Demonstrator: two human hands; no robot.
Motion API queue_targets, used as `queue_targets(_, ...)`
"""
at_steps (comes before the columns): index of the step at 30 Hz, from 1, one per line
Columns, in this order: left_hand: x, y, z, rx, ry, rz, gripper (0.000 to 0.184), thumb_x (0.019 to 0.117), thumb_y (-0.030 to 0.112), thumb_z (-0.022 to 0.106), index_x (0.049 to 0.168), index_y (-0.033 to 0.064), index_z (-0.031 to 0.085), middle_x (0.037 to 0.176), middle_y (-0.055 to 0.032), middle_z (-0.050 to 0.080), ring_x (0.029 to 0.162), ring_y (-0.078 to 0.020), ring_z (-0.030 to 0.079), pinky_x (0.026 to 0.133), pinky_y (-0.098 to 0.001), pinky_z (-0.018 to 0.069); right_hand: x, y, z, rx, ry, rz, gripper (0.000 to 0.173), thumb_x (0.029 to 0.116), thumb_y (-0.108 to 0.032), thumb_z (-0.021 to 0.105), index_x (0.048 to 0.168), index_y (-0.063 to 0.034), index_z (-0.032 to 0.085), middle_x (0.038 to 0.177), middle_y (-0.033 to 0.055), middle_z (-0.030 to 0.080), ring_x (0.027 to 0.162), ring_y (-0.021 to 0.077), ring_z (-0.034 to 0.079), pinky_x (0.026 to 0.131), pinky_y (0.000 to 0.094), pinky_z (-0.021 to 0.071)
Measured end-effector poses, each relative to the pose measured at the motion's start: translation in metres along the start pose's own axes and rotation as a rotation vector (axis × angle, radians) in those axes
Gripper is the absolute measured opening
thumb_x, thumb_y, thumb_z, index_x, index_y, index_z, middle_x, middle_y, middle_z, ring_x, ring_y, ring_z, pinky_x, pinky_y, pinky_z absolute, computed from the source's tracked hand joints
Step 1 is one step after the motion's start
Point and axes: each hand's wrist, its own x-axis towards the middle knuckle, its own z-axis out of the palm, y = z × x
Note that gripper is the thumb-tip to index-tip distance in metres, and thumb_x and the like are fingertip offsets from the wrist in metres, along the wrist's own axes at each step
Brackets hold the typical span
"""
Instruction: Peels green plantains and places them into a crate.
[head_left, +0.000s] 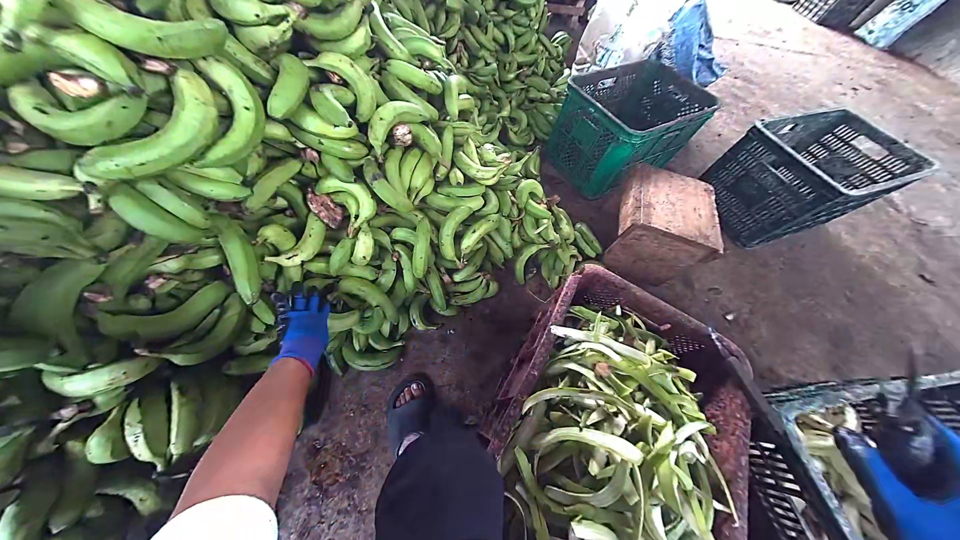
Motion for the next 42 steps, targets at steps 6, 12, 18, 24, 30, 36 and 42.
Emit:
queue_targets(6,-0.033,0.002,-0.019,0.080,-0.198,-0.003,0.056,0.0938,0.020,0.068,0.141,-0.0060,0.052,0.147,-0.0318,0.047,0.142,-0.0517,0.035,0.114,-0.0714,0.0220,-0.016,-0.047,-0.006,0.060,-0.129,-0.005,0.065,0.0912,-0.019,0.067,0.145,0.0122,0.047,0.143,0.0386,0.049,0.134,0.0498,0.049,0.115,0.0551,0.0370)
queue_targets(12,-0.132,0.073,-0.111,-0.164,-0.155,0.306,0.064,0.0977,0.044,0.064,0.144,0.0011,0.051,0.143,-0.0284,0.052,0.131,-0.0485,0.050,0.105,-0.0688,0.0384,-0.049,-0.094,0.018,0.549,-0.437,-0.113,0.071,0.0822,-0.027,0.069,0.143,0.0045,0.051,0.132,0.0211,0.063,0.111,0.0199,0.066,0.094,0.0367,0.0549)
queue_targets(18,-0.261,0.249,-0.187,-0.212,0.231,1.102,0.051,0.0859,0.028,0.077,0.131,0.0078,0.064,0.137,-0.0208,0.059,0.131,-0.0440,0.050,0.110,-0.0671,0.0303,-0.076,-0.129,0.012,0.856,-0.431,-0.133,0.077,0.0795,-0.026,0.075,0.141,0.0105,0.047,0.135,0.0145,0.060,0.118,0.0044,0.061,0.097,0.0219,0.0537)
queue_targets(24,-0.299,0.314,-0.178,-1.119,0.182,1.008,0.075,0.0952,0.031,0.069,0.157,0.0065,0.035,0.165,-0.0182,0.027,0.152,-0.0331,0.026,0.122,-0.0485,0.0261,-0.069,-0.102,-0.019,1.178,0.128,0.084,0.045,0.0939,-0.011,0.054,0.135,0.0017,0.040,0.105,-0.0123,0.065,0.093,-0.0047,0.066,0.086,0.0195,0.0580)
queue_targets(30,-0.294,0.332,-0.161,-1.839,-0.379,0.595,0.045,0.1027,0.011,0.058,0.143,-0.0012,0.043,0.116,-0.0168,0.064,0.092,-0.0185,0.068,0.077,-0.0340,0.0595,-0.068,-0.102,-0.005,0.791,-0.300,0.017,0.072,0.0917,-0.018,0.066,0.152,0.0064,0.037,0.132,0.0215,0.061,0.111,0.0151,0.065,0.096,0.0314,0.0543)
queue_targets(36,-0.278,0.320,-0.156,-1.561,0.099,0.750,0.064,0.0891,0.006,0.073,0.145,-0.0024,0.044,0.128,-0.0167,0.063,0.114,-0.0129,0.063,0.100,-0.0301,0.0504,-0.078,-0.100,-0.006,0.662,-0.028,-0.060,0.053,0.0931,-0.019,0.060,0.137,0.0093,0.054,0.107,0.0147,0.071,0.084,0.0077,0.068,0.077,0.0266,0.0583)
queue_targets(42,-0.272,0.309,-0.157,-1.727,-0.197,0.920,0.059,0.0953,0.013,0.059,0.150,0.0060,0.037,0.121,-0.0046,0.064,0.104,-0.0084,0.065,0.089,-0.0271,0.0564,-0.064,-0.078,0.020,0.337,-0.832,0.157,0.049,0.1101,-0.040,0.041,0.148,-0.0099,0.051,0.114,0.0198,0.068,0.090,0.0294,0.069,0.083,0.0490,0.0551)
